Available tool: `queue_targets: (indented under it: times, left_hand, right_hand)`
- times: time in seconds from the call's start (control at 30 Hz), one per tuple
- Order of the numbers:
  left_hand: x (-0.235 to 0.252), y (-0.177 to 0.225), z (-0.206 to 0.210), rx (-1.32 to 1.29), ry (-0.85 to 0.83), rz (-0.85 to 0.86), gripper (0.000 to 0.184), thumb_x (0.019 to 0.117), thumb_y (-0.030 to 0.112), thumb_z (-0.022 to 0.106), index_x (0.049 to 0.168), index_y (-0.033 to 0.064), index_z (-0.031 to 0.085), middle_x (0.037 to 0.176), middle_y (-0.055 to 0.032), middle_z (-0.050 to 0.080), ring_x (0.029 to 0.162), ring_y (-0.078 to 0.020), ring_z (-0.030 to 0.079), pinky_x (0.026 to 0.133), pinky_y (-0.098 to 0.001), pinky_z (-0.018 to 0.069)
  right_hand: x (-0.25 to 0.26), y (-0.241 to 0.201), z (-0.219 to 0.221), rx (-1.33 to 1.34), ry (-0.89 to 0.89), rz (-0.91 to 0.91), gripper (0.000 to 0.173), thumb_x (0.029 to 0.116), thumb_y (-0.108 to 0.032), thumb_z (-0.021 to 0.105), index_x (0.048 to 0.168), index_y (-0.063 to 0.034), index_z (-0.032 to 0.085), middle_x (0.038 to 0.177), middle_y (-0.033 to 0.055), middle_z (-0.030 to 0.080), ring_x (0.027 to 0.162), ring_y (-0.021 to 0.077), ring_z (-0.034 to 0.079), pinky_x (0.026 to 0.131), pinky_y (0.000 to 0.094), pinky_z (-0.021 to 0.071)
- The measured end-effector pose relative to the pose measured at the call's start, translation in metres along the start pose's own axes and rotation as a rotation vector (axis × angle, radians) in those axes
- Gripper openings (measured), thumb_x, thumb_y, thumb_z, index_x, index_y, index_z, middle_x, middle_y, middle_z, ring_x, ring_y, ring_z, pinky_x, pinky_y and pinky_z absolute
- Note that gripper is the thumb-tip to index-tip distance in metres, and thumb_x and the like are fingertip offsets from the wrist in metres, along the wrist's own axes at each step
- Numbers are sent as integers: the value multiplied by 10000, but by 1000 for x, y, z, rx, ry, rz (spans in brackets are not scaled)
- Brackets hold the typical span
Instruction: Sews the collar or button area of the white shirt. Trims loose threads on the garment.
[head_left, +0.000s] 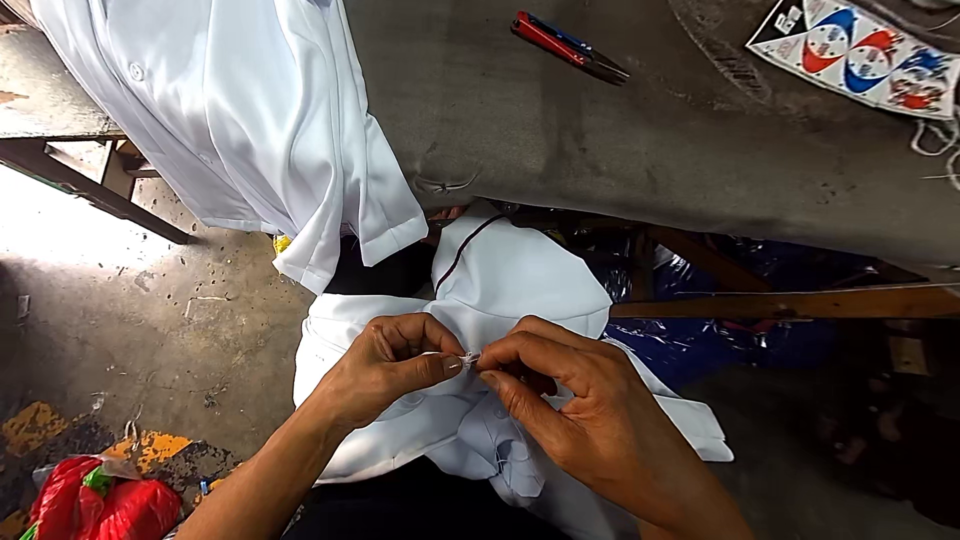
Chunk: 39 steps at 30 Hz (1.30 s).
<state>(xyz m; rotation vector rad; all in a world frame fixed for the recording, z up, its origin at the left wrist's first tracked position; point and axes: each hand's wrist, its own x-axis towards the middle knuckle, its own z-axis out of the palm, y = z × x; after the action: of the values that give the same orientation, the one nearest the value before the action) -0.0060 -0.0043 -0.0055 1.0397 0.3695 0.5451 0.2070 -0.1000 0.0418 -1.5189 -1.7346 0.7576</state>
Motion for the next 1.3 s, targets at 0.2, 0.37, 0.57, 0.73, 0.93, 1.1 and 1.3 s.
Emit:
queue_targets:
  times: [0.2, 0.37, 0.57, 0.73, 0.93, 1.1, 1.3]
  left_hand:
    - [0, -1, 0, 0, -4, 11, 75, 967, 23, 643, 1021, 10, 693, 834, 14, 692, 758, -27, 635, 710, -208, 530]
    - [0, 0, 0, 6, 1, 11, 79, 975, 36, 632, 1023, 14, 691, 810, 23, 675, 736, -24, 619, 692, -201, 516]
    - [0, -1, 0, 10, 6, 2, 77, 967, 34, 645, 1025, 19, 694, 821, 21, 684, 744, -27, 631, 699, -207, 528]
    - [-1, 1, 0, 13, 8, 3, 85, 974, 27, 625, 1023, 18, 693, 808, 26, 677, 734, -22, 623, 692, -203, 521]
    - [-2, 0, -1, 22, 9, -9, 100, 975, 36, 612, 1020, 21, 700, 800, 37, 671, 726, -16, 615, 685, -198, 514]
    - [-1, -1, -1, 18, 4, -2, 107, 971, 29, 603, 1015, 17, 700, 802, 35, 673, 734, -17, 619, 691, -199, 516]
    - [-2, 0, -1, 11, -2, 0, 103, 975, 32, 613, 1026, 14, 700, 816, 29, 684, 741, -17, 624, 696, -197, 518]
  right_hand:
    - [4, 0, 0, 210, -3, 1, 162, 999, -213, 634, 992, -99, 749, 872, -43, 630, 751, -21, 594, 639, 113, 505]
    - [-2, 5, -5, 123, 27, 26, 178, 999, -247, 626, 992, -122, 753, 860, -58, 625, 737, -33, 580, 627, 109, 490]
    - [-11, -4, -8, -74, 58, 13, 200, 1000, -261, 605, 974, -139, 760, 834, -62, 603, 723, -57, 540, 605, 85, 438]
    - [-6, -5, 3, -40, 58, 4, 192, 992, -245, 607, 968, -131, 760, 827, -61, 596, 710, -57, 535, 599, 81, 436]
    - [-7, -5, 3, -48, 62, 7, 194, 990, -249, 605, 968, -133, 758, 828, -63, 598, 711, -59, 537, 599, 81, 439]
    - [-4, -6, 5, -7, 32, 2, 191, 993, -245, 608, 969, -130, 758, 826, -62, 593, 716, -59, 537, 607, 77, 437]
    - [-2, 5, -2, 224, -64, -40, 177, 1004, -230, 630, 1001, -104, 754, 862, -38, 614, 759, -25, 579, 638, 104, 483]
